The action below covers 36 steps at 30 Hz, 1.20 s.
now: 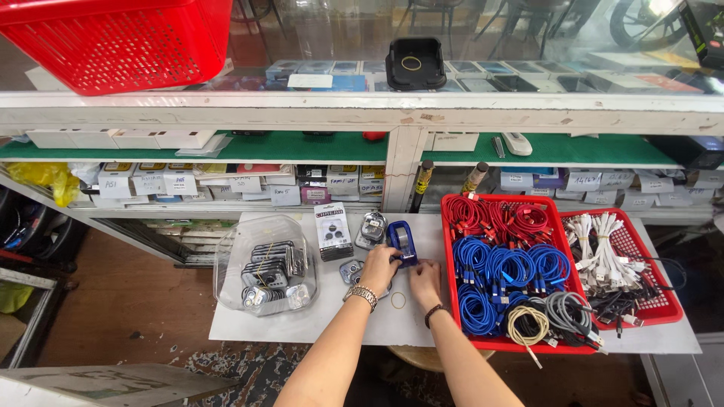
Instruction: The person stands at a shop counter and packages small round camera/phone accessories. They take each item, stretch a rubber band around it to secure it, and set the banded item on the counter, working through the items one at a time.
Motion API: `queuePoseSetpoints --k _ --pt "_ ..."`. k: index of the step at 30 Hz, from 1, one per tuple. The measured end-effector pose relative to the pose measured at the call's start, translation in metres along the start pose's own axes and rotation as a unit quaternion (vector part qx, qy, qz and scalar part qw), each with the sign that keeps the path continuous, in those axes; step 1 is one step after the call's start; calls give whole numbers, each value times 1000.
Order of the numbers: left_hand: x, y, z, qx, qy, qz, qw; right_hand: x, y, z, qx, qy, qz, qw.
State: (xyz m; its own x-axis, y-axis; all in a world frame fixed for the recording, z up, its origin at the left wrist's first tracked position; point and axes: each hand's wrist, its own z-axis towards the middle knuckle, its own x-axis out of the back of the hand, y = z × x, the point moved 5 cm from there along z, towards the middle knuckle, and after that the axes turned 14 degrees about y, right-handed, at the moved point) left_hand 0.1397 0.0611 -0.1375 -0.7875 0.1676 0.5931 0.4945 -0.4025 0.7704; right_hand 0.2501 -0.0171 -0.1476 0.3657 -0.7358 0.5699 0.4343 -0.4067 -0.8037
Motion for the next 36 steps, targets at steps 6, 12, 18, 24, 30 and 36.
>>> queuePoseSetpoints --k 6,12,18,24,30,36 --pt "11 -2 -4 6 37 -54 998 -2 19 -20 -173 -31 129 976" --pt "40 -23 -10 264 -51 -360 894 31 -20 -7 -71 -166 346 921" --pt "68 7 -25 286 -169 -412 849 76 -98 8 112 -360 237 895" --pt "78 24 -27 247 -182 -416 856 89 -130 4 162 -431 149 875" --pt "86 33 -32 235 -179 -412 862 88 -132 0 186 -416 111 883" --pt "91 44 -38 179 -174 -338 907 93 -128 -2 195 -412 105 884"
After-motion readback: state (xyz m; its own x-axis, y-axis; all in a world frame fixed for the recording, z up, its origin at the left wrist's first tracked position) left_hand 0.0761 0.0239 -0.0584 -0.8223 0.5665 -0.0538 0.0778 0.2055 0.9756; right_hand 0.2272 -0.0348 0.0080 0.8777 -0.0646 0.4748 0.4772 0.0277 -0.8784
